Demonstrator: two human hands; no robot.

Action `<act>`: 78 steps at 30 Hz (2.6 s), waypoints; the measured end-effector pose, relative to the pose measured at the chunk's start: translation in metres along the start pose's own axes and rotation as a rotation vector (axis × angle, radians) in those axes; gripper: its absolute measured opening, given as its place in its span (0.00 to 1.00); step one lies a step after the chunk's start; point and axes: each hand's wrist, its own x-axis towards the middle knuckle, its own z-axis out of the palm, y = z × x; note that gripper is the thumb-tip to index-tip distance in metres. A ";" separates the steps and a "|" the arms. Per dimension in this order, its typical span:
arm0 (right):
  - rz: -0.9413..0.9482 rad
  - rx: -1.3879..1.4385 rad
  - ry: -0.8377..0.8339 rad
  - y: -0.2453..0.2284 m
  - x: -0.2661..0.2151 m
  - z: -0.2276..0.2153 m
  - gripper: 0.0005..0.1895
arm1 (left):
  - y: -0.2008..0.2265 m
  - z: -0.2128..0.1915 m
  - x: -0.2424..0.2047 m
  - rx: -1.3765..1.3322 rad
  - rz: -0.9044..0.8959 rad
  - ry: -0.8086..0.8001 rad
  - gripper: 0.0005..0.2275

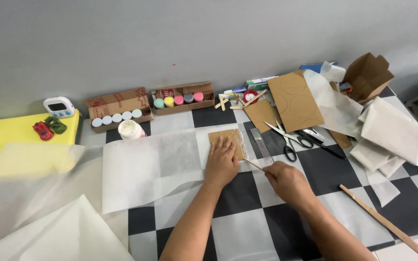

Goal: Folding, marking, and cutting thin white paper to size using a ruler, pen, and scissors on a workspace.

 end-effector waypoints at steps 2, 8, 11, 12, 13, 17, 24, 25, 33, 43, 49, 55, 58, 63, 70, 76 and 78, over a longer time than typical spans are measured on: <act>-0.019 0.130 0.065 -0.027 0.019 -0.021 0.02 | 0.000 0.000 0.000 0.011 0.005 0.004 0.26; -0.401 0.494 0.247 -0.130 0.100 0.011 0.05 | -0.017 0.025 0.016 0.134 0.023 0.040 0.24; -0.599 0.506 0.326 -0.193 0.135 0.042 0.05 | -0.018 0.028 0.013 0.191 0.032 0.055 0.26; -0.695 0.457 0.383 -0.213 0.148 0.053 0.05 | -0.021 0.031 0.014 0.219 0.041 0.053 0.26; -0.705 0.467 0.380 -0.224 0.158 0.068 0.05 | -0.028 0.038 0.015 0.225 0.029 0.060 0.26; -0.848 0.250 0.377 -0.258 0.192 0.119 0.06 | -0.049 0.066 0.019 0.342 0.088 0.040 0.26; -0.853 0.317 0.354 -0.274 0.179 0.088 0.13 | -0.057 0.073 0.021 0.340 0.141 -0.063 0.27; -0.847 0.312 0.353 -0.258 0.177 0.079 0.13 | -0.056 0.069 0.021 0.336 0.147 -0.066 0.27; 0.010 0.372 0.178 -0.033 0.132 0.013 0.13 | -0.011 0.008 0.005 -0.014 0.024 0.004 0.25; 0.451 0.886 -0.095 0.009 0.062 0.009 0.16 | 0.006 -0.008 -0.002 -0.026 -0.034 -0.023 0.24; 0.445 0.582 -0.253 0.002 0.058 0.009 0.27 | 0.008 -0.008 0.000 0.011 -0.040 -0.010 0.24; 0.284 0.212 -0.367 0.003 0.054 0.009 0.30 | 0.006 -0.005 0.001 0.013 -0.046 -0.021 0.24; 0.217 -0.222 -0.428 -0.003 0.054 -0.019 0.17 | 0.006 -0.004 0.002 0.002 -0.064 -0.020 0.24; 0.171 -0.341 -0.259 -0.009 0.054 -0.032 0.19 | 0.008 -0.007 0.001 0.007 -0.060 -0.038 0.24; 0.216 0.141 -0.302 -0.003 0.046 0.021 0.25 | 0.012 -0.012 0.000 0.005 -0.066 -0.046 0.24; 0.294 0.320 -0.183 -0.002 0.042 0.052 0.15 | 0.012 -0.012 0.001 0.016 -0.076 -0.053 0.24; 0.051 0.163 -0.132 0.005 0.038 0.069 0.11 | 0.008 -0.008 0.003 0.015 -0.071 -0.073 0.25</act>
